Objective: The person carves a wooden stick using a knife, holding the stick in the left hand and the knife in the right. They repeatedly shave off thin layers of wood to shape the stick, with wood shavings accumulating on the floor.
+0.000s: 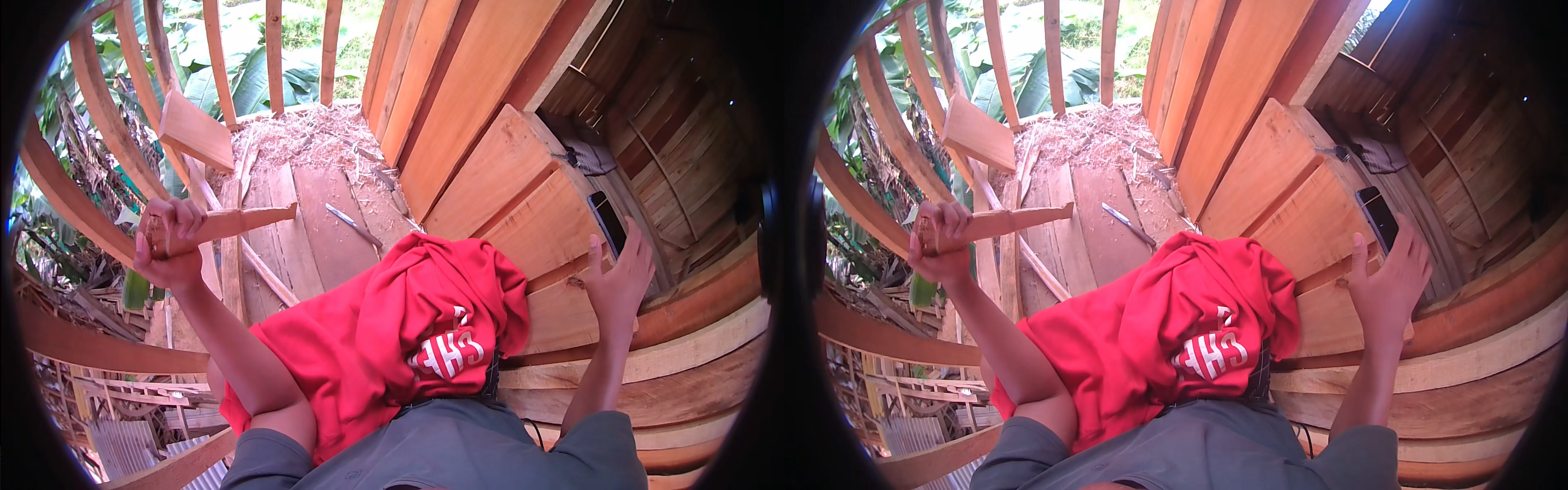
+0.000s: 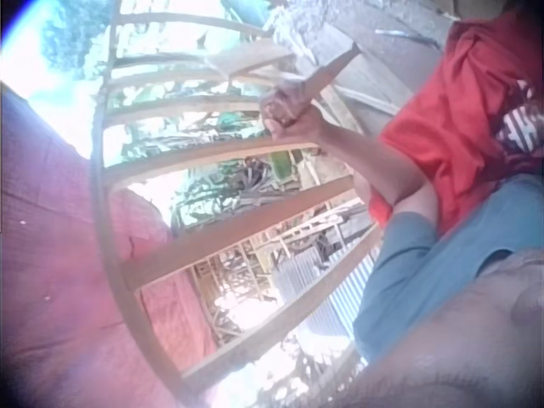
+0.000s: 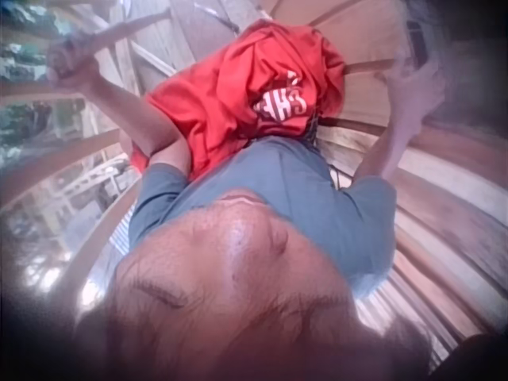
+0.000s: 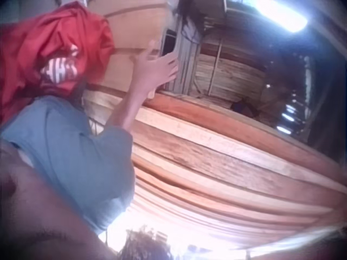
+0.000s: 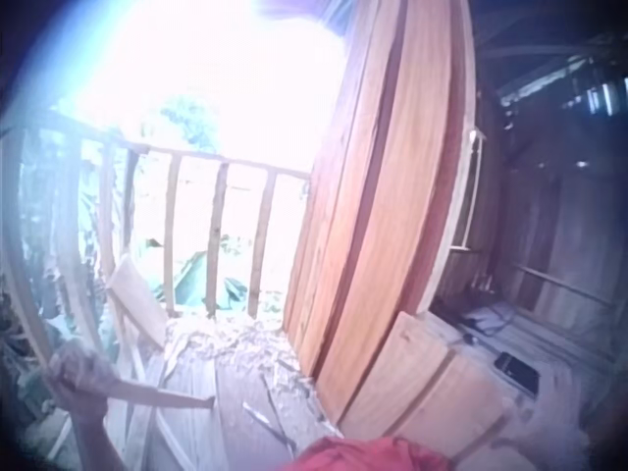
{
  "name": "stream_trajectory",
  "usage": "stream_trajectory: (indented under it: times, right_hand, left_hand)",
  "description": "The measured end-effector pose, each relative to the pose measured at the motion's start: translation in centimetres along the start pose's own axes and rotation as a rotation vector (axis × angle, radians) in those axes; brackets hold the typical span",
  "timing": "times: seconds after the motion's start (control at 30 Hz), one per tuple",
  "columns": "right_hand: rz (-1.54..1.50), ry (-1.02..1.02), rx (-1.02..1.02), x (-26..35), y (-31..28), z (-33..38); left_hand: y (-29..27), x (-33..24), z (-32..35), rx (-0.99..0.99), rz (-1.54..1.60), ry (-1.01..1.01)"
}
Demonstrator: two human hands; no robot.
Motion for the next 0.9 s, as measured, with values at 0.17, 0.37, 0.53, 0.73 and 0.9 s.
stream_trajectory:
  times: [0.17,0.37,0.53,0.73,0.9]
  right_hand:
    - [-0.101,0.017,0.031,0.0,0.3,0.3]
    - [-0.557,-0.083,-0.211,3.1,-1.9,0.0]
    - [-0.991,-0.811,-0.109,10.9,-4.4,0.9]
    - [-1.305,-1.172,-0.415,16.9,-9.4,-0.5]
    - [-1.418,-1.024,-0.606,17.2,-8.8,-0.8]
  left_hand:
    - [-0.3,-0.1,0.3,0.020,0.005,-0.018]
    - [-0.2,0.0,0.3,-0.015,0.012,0.007]
    - [-0.2,0.4,0.2,-0.005,-0.010,-0.003]
    - [-0.5,-0.1,0.5,0.000,-0.039,-0.023]
    - [-0.4,-0.1,0.6,-0.042,-0.056,0.013]
Point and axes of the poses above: each hand's wrist, its own z-axis away from the middle knuckle, its own y-axis out of the palm, x = y × z, the point moved 4 cm from there along -z, towards the middle knuckle, and after that the axes turned 6 degrees about -y, right-handed, at the moved point
